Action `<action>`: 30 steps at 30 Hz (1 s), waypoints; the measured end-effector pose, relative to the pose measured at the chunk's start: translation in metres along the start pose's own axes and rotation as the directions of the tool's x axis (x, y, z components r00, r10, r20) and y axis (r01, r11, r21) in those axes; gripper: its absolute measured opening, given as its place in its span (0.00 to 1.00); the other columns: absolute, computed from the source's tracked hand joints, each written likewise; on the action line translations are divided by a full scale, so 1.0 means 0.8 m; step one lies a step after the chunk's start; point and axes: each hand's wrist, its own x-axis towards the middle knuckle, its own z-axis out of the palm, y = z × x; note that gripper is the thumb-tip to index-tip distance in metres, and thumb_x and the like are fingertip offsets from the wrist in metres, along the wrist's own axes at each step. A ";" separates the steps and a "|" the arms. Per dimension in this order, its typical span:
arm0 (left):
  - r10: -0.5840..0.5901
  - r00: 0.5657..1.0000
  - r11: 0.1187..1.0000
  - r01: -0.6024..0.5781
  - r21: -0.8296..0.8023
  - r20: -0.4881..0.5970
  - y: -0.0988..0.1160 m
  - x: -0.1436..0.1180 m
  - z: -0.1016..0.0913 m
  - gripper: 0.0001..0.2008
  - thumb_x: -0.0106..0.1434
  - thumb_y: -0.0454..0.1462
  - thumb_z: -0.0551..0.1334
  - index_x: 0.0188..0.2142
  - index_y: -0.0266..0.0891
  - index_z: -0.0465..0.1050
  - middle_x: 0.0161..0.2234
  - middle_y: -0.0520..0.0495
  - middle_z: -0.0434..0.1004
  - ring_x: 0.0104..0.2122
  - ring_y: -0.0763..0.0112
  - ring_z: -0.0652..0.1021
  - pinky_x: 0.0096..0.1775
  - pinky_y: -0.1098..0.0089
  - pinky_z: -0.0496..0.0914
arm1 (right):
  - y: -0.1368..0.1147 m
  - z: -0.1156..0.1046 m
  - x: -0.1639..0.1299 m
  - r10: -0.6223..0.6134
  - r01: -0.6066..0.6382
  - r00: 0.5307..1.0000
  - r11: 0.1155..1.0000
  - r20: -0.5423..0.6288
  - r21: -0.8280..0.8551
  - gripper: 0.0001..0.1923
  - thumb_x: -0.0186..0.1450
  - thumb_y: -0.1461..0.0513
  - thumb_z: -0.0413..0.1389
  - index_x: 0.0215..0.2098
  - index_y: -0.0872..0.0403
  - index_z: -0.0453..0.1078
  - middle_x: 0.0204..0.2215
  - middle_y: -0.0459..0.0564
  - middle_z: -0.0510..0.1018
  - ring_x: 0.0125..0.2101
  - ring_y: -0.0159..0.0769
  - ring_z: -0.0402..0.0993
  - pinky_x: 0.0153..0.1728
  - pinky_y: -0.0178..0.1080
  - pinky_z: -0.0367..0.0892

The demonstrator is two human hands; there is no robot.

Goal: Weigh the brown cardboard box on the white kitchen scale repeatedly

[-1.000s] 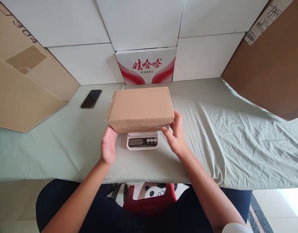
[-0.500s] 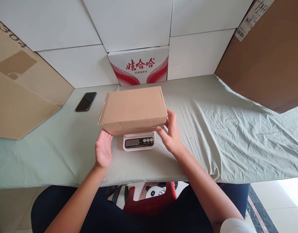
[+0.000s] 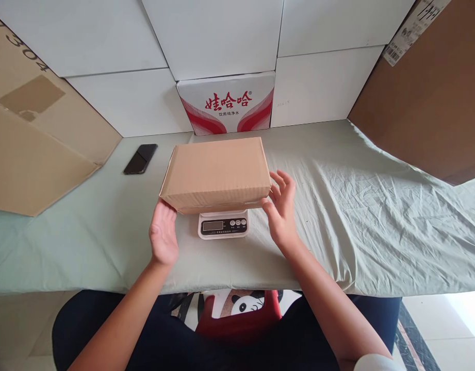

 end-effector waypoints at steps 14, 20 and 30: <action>-0.035 0.985 0.998 0.026 0.056 0.168 -0.001 -0.008 -0.001 0.42 0.66 0.64 0.52 0.70 0.44 0.61 0.70 0.39 0.64 0.72 0.44 0.60 0.70 0.50 0.58 | 0.003 0.000 0.004 -0.011 0.013 0.994 1.000 0.107 -0.015 0.29 0.68 0.47 0.55 0.66 0.42 0.61 0.64 0.52 0.69 0.64 0.55 0.66 0.66 0.61 0.63; 0.029 0.989 1.000 -0.029 0.000 0.145 0.011 0.026 -0.001 0.43 0.65 0.65 0.54 0.70 0.43 0.63 0.69 0.37 0.66 0.72 0.42 0.60 0.69 0.49 0.60 | -0.017 0.014 0.019 -0.100 0.105 0.982 0.994 0.163 -0.026 0.43 0.67 0.42 0.56 0.74 0.35 0.42 0.74 0.47 0.54 0.72 0.55 0.54 0.69 0.65 0.58; -0.047 0.990 0.980 0.071 -0.183 0.132 -0.061 0.161 0.034 0.39 0.58 0.68 0.59 0.57 0.46 0.71 0.64 0.36 0.72 0.68 0.50 0.68 0.66 0.50 0.62 | 0.038 0.035 0.154 -0.234 0.240 0.963 0.971 0.131 -0.025 0.41 0.66 0.48 0.54 0.73 0.39 0.43 0.74 0.45 0.52 0.73 0.46 0.51 0.73 0.57 0.52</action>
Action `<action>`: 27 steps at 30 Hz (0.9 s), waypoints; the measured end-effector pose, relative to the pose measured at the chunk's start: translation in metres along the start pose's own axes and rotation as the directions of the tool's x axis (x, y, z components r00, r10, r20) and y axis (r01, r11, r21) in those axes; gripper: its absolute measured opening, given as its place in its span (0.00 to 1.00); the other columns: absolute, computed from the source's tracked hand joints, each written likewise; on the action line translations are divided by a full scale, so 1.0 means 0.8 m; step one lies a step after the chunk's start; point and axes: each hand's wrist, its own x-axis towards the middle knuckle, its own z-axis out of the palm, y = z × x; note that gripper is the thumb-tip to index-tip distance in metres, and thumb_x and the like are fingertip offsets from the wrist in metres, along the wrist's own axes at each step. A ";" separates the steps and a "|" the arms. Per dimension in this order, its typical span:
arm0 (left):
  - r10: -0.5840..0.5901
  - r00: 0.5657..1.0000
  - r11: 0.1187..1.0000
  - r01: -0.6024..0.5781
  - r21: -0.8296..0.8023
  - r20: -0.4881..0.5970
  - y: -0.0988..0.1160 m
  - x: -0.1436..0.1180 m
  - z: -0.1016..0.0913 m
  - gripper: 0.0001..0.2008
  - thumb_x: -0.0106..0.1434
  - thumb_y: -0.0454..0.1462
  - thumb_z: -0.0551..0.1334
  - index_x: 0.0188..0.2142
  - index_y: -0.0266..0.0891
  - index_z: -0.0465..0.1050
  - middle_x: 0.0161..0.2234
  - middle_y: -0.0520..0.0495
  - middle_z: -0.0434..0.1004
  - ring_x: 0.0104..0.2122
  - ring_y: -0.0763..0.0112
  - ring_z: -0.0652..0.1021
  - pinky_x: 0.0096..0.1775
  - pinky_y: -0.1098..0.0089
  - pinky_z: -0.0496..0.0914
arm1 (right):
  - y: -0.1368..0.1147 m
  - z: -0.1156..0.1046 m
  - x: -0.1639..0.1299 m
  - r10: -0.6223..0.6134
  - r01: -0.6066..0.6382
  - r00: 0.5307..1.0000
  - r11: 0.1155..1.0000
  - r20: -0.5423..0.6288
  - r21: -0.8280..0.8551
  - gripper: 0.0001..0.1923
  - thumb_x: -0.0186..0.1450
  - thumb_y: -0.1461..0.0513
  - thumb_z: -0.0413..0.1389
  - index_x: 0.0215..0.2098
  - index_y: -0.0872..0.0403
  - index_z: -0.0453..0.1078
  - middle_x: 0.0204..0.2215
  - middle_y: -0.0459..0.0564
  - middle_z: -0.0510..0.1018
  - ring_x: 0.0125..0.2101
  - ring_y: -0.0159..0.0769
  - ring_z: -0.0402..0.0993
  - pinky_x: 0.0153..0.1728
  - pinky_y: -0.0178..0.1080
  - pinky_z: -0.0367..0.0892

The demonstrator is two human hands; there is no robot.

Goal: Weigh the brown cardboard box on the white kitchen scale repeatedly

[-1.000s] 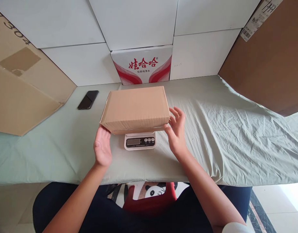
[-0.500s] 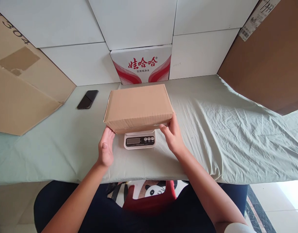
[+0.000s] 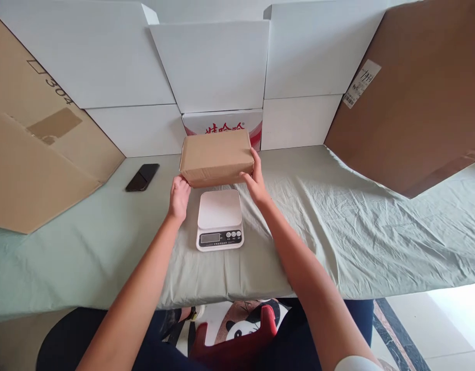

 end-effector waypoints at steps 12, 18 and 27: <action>-0.140 0.989 0.990 0.141 0.013 -0.041 -0.042 0.003 -0.026 0.43 0.59 0.70 0.54 0.60 0.46 0.71 0.67 0.35 0.69 0.69 0.52 0.67 0.69 0.51 0.58 | 0.042 0.006 -0.011 0.158 -0.163 0.985 0.983 0.066 0.080 0.49 0.64 0.49 0.56 0.75 0.45 0.35 0.76 0.49 0.49 0.74 0.43 0.50 0.75 0.54 0.47; -0.177 0.982 0.982 0.180 0.048 -0.070 -0.030 0.002 -0.039 0.47 0.59 0.71 0.52 0.67 0.46 0.66 0.74 0.39 0.55 0.74 0.55 0.56 0.72 0.55 0.52 | 0.040 0.006 -0.015 0.194 -0.209 0.976 0.962 0.099 0.179 0.53 0.65 0.48 0.55 0.76 0.43 0.26 0.74 0.49 0.57 0.71 0.45 0.58 0.75 0.57 0.46; -0.233 0.973 0.970 0.232 0.067 0.002 -0.024 -0.013 -0.030 0.50 0.59 0.71 0.52 0.70 0.45 0.62 0.74 0.39 0.54 0.74 0.54 0.56 0.72 0.54 0.50 | 0.059 0.004 -0.013 0.171 -0.187 0.977 0.974 0.124 0.130 0.48 0.64 0.48 0.56 0.76 0.40 0.37 0.78 0.39 0.45 0.76 0.44 0.45 0.76 0.53 0.44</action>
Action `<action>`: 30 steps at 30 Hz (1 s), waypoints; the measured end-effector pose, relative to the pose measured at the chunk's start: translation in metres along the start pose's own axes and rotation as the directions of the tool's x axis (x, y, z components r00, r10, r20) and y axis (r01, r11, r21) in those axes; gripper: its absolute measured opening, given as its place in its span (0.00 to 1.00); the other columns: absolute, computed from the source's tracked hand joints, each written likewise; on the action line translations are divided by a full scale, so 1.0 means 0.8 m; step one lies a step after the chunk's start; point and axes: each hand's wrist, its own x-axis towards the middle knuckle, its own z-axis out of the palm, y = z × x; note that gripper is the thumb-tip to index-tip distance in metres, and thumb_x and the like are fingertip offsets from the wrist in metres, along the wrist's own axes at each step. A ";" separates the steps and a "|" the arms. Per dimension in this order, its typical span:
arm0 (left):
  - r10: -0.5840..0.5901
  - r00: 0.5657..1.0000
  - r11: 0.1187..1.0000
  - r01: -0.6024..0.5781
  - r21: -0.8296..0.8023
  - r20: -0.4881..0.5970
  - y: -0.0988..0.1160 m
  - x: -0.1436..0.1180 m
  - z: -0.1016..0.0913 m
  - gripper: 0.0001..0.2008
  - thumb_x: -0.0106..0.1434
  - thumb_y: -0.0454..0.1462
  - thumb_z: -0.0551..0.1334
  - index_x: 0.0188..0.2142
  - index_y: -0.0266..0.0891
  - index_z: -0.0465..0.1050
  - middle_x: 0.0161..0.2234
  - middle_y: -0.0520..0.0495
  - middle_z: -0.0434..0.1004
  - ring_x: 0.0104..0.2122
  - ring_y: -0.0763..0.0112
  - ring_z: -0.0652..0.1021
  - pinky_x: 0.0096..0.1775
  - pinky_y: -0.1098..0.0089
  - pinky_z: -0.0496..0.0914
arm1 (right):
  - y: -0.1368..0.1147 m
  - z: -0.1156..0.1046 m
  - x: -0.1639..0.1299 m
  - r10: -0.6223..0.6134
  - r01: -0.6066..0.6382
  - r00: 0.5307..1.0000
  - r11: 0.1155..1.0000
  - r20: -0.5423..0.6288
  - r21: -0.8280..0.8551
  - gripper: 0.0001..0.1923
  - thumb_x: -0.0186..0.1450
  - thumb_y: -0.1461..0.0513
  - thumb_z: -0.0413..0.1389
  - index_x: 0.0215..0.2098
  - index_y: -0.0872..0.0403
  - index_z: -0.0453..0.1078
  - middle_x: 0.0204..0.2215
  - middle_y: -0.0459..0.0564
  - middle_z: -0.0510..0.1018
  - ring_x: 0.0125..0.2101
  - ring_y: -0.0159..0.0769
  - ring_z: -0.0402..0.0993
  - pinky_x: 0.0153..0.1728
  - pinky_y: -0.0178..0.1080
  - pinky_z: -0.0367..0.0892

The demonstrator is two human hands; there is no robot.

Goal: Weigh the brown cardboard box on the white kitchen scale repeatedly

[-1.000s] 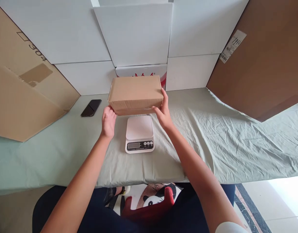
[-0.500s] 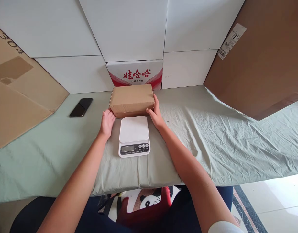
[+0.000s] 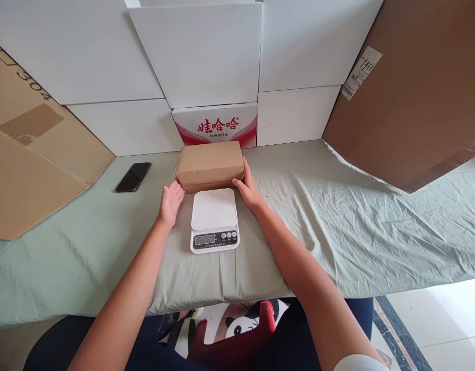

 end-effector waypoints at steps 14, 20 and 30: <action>0.021 0.998 0.999 -0.020 0.032 -0.057 -0.004 0.001 -0.002 0.49 0.60 0.70 0.51 0.70 0.44 0.61 0.74 0.39 0.54 0.73 0.54 0.57 0.72 0.54 0.51 | 0.010 -0.006 -0.001 0.047 -0.049 0.997 0.998 -0.061 -0.025 0.47 0.66 0.49 0.54 0.76 0.39 0.35 0.78 0.40 0.45 0.77 0.44 0.44 0.76 0.57 0.42; 0.031 0.999 0.998 -0.028 0.058 -0.036 -0.004 0.000 0.000 0.47 0.63 0.69 0.50 0.70 0.45 0.62 0.74 0.40 0.56 0.73 0.54 0.58 0.72 0.54 0.52 | -0.007 0.003 -0.003 0.062 -0.060 0.996 0.998 -0.060 0.026 0.47 0.62 0.54 0.56 0.75 0.44 0.43 0.76 0.44 0.52 0.74 0.46 0.53 0.75 0.56 0.47; 0.046 0.999 0.997 -0.046 0.065 -0.004 -0.005 -0.002 0.002 0.45 0.64 0.68 0.49 0.70 0.46 0.62 0.73 0.41 0.58 0.73 0.54 0.58 0.72 0.53 0.52 | -0.008 0.002 -0.004 -0.004 0.003 1.000 0.999 -0.022 -0.051 0.42 0.63 0.54 0.56 0.74 0.41 0.49 0.73 0.42 0.59 0.72 0.49 0.54 0.74 0.57 0.52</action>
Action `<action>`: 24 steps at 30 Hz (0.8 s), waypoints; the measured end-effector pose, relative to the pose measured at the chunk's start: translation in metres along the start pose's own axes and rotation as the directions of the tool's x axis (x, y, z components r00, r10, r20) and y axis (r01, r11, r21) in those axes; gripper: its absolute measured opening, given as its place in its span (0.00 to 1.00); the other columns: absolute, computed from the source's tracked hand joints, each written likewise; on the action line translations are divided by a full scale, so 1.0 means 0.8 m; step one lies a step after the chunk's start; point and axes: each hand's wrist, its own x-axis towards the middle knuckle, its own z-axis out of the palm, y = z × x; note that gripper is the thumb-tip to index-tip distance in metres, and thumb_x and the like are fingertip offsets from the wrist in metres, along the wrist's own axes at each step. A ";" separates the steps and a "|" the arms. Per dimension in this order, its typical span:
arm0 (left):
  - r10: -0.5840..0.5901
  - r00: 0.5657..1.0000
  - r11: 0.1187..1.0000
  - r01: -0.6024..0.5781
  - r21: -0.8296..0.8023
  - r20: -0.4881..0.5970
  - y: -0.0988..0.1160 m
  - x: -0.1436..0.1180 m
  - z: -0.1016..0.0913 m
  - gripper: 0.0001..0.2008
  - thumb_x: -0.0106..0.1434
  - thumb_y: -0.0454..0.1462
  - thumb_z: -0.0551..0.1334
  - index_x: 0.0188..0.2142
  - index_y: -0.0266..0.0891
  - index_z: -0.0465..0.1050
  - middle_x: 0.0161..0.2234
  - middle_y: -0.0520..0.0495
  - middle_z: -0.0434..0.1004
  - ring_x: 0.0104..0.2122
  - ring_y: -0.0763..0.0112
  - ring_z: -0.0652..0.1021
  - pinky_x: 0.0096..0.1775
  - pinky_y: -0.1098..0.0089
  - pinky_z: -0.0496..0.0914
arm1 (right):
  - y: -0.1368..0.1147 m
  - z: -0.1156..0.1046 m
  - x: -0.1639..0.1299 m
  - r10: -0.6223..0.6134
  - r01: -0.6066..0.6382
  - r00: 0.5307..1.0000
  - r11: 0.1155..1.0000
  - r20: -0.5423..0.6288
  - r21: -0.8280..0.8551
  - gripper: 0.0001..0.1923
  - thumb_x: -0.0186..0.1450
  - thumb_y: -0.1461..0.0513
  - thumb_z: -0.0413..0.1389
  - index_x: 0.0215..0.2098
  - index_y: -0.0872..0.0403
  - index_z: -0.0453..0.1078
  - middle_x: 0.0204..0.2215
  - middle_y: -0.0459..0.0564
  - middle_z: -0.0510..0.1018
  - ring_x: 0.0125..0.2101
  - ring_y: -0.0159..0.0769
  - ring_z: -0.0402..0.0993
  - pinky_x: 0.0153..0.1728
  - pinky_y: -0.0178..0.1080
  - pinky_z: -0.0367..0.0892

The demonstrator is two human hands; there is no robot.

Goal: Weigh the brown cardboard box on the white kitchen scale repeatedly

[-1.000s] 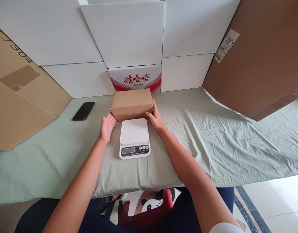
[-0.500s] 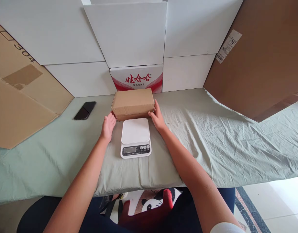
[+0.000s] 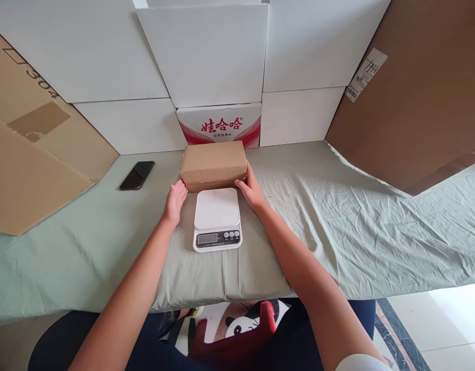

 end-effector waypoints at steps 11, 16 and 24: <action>0.221 0.973 0.974 -0.223 -0.036 -0.065 0.021 -0.021 0.008 0.46 0.60 0.69 0.56 0.69 0.46 0.64 0.73 0.38 0.59 0.73 0.52 0.58 0.71 0.54 0.54 | -0.023 0.006 -0.009 -0.195 0.195 0.981 0.981 0.007 -0.011 0.49 0.65 0.41 0.56 0.76 0.39 0.37 0.78 0.40 0.44 0.76 0.45 0.43 0.75 0.53 0.49; 0.239 0.964 0.970 -0.242 -0.010 -0.114 0.021 -0.085 0.010 0.42 0.63 0.63 0.59 0.69 0.45 0.63 0.71 0.37 0.61 0.73 0.49 0.59 0.71 0.51 0.55 | -0.076 -0.003 -0.072 -0.104 0.106 0.993 0.993 0.049 -0.046 0.48 0.68 0.42 0.55 0.76 0.35 0.31 0.78 0.41 0.39 0.77 0.45 0.44 0.74 0.55 0.52; 0.235 0.958 0.964 -0.252 -0.089 -0.165 0.037 -0.167 0.005 0.37 0.61 0.63 0.60 0.62 0.46 0.71 0.65 0.35 0.72 0.69 0.45 0.67 0.69 0.46 0.58 | -0.074 -0.009 -0.149 -0.079 0.079 0.995 0.997 0.060 -0.003 0.44 0.68 0.45 0.58 0.74 0.32 0.39 0.74 0.48 0.54 0.71 0.50 0.60 0.68 0.61 0.63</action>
